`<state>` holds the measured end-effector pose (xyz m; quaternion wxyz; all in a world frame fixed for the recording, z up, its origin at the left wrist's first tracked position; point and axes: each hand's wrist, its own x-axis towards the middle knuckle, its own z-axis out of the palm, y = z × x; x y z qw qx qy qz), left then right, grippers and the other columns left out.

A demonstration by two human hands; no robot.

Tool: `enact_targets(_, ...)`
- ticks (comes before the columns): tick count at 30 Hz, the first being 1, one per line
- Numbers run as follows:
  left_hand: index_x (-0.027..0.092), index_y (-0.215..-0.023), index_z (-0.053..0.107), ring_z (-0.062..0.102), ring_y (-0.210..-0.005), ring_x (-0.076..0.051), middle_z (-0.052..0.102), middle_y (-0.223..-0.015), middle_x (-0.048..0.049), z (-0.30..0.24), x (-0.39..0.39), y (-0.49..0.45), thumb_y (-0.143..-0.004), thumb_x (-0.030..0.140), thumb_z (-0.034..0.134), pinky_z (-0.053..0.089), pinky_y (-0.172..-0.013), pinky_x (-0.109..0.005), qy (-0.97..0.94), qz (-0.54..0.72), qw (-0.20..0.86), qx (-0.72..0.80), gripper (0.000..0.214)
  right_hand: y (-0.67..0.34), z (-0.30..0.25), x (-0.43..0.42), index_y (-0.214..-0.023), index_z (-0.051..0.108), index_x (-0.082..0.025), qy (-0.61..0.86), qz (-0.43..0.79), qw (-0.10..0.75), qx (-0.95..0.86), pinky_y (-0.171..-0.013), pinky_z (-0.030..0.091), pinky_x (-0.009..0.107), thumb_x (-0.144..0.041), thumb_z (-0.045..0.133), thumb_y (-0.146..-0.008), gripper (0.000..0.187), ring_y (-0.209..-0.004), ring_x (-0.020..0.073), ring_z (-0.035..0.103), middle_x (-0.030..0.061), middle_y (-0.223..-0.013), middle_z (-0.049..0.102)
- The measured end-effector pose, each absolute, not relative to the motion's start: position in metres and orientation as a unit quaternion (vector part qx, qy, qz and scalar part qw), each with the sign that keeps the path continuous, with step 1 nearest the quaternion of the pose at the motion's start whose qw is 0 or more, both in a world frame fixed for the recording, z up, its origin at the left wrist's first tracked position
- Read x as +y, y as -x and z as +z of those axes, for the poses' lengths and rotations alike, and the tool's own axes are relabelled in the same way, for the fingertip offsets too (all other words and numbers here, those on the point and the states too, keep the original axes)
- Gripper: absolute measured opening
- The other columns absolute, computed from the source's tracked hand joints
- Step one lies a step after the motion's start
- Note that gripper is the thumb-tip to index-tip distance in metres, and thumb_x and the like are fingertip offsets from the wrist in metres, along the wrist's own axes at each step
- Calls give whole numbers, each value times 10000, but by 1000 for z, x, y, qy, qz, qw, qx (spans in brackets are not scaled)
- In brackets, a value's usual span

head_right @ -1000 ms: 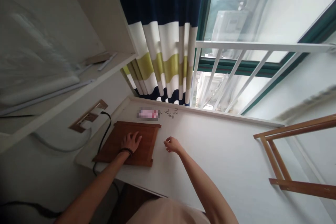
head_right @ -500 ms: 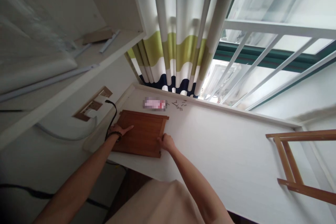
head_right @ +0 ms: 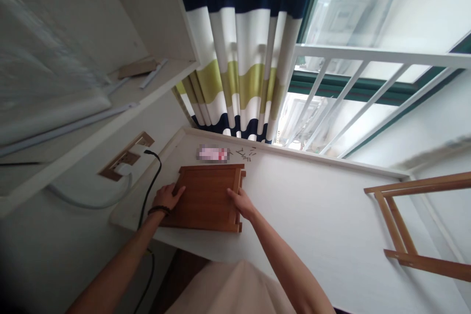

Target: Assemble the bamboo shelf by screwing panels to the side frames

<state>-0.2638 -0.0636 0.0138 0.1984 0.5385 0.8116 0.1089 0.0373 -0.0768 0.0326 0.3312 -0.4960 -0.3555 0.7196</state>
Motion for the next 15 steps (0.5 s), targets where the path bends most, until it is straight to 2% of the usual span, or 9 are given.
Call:
enact_targets(3, 1, -1261, 448, 314, -1291, -399, 399, -1355, -261, 31, -57, 238, -774, 554, 402, 242, -1053, -531, -560, 157, 216, 784, 738, -76, 48, -84, -1020, 588, -126, 472, 723, 389, -322, -703, 565, 323, -473, 558, -809, 407, -819, 203, 680, 93, -939, 701)
enact_targets(5, 33, -1213, 506, 421, -1239, -331, 497, -1291, -215, 50, -51, 219, -807, 555, 362, 311, -1044, -453, -584, 181, 260, 747, 676, -113, 57, -93, -1008, 609, -120, 454, 730, 435, -267, -754, 558, 349, -445, 618, -775, 400, -826, 217, 684, 96, -922, 710)
enact_targets(7, 118, -1090, 606, 568, -1087, -267, 636, -1123, -133, 74, -49, 193, -813, 587, 361, 424, -962, -380, -608, 197, 330, 695, 597, -154, 63, -104, -1002, 620, -115, 457, 730, 467, -201, -783, 548, 368, -404, 653, -755, 383, -819, 227, 688, 94, -888, 719)
enact_targets(8, 151, -1026, 637, 614, -1004, -246, 676, -1033, -101, 86, -49, 177, -810, 599, 371, 473, -896, -355, -615, 209, 375, 662, 563, -174, 65, -111, -1009, 621, -109, 461, 734, 466, -178, -800, 540, 384, -397, 652, -756, 385, -833, 237, 687, 101, -886, 720)
enact_targets(9, 148, -987, 648, 632, -959, -252, 692, -980, -103, 97, -50, 159, -789, 590, 439, 497, -853, -360, -583, 241, 487, 604, 527, -192, 67, -117, -1026, 618, -104, 453, 747, 461, -156, -826, 527, 403, -407, 634, -767, 400, -874, 248, 680, 111, -908, 718)
enact_targets(11, 150, -932, 650, 657, -873, -255, 709, -866, -87, 117, -55, 116, -747, 547, 550, 531, -766, -368, -501, 301, 627, 515, 449, -224, 71, -130, -1050, 613, -111, 422, 762, 482, -99, -877, 491, 448, -525, 553, -785, 495, -985, 269, 644, 124, -962, 708)
enact_targets(13, 147, -856, 638, 669, -782, -244, 699, -737, -62, 130, -60, 71, -714, 496, 612, 549, -669, -348, -428, 352, 671, 492, 378, -244, 79, -144, -1052, 615, -155, 378, 711, 589, -66, -920, 460, 455, -661, 453, -770, 602, -1058, 262, 608, 109, -1010, 699)
enact_targets(15, 143, -808, 606, 671, -704, -223, 674, -663, -43, 137, -64, 28, -713, 436, 621, 546, -587, -317, -364, 355, 710, 487, 308, -255, 90, -157, -1078, 603, -229, 316, 619, 717, -57, -955, 447, 399, -693, 409, -772, 588, -1096, 211, 586, 61, -1075, 683)
